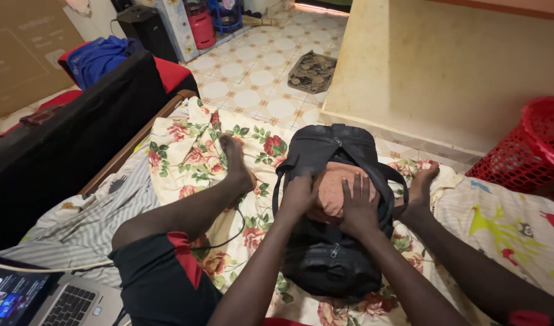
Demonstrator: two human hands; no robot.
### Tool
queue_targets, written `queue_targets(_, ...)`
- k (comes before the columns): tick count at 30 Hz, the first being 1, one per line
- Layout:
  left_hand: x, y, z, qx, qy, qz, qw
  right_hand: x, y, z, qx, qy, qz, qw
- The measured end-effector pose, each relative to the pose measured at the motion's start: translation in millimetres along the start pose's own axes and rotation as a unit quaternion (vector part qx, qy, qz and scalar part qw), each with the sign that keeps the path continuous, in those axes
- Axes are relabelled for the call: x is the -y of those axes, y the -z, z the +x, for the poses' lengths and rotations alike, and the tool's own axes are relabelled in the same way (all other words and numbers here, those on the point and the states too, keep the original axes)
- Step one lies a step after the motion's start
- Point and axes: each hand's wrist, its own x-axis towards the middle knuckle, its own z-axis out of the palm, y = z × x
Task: The recorder is folding clothes and packing them into a black duffel bag on a bed.
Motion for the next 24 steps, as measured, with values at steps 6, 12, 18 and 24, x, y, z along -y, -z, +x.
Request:
queue_targets(6, -1.1, 6.4, 0.7, 0.000, -0.008, 0.007, 1.000, 2.0, -1.1, 17.1, 0.054, -0.044, -0.047, 0.996)
queue_targets(12, -14.1, 15.2, -3.3, 0.001, -0.007, -0.044, 0.999, -15.7, -24.6, 20.1, -0.035, -0.008, -0.088, 0.995)
queue_targets(18, -15.4, 17.9, -2.8, 0.007, 0.004, -0.041, 0.999, 35.7, 30.1, 25.9, 0.086, 0.015, 0.031, 0.996)
queue_targets(24, -6.8, 12.3, -1.1, 0.004, 0.004, -0.038, 0.999, 53.5, -28.0, 43.9, -0.013, 0.031, -0.087, 0.996)
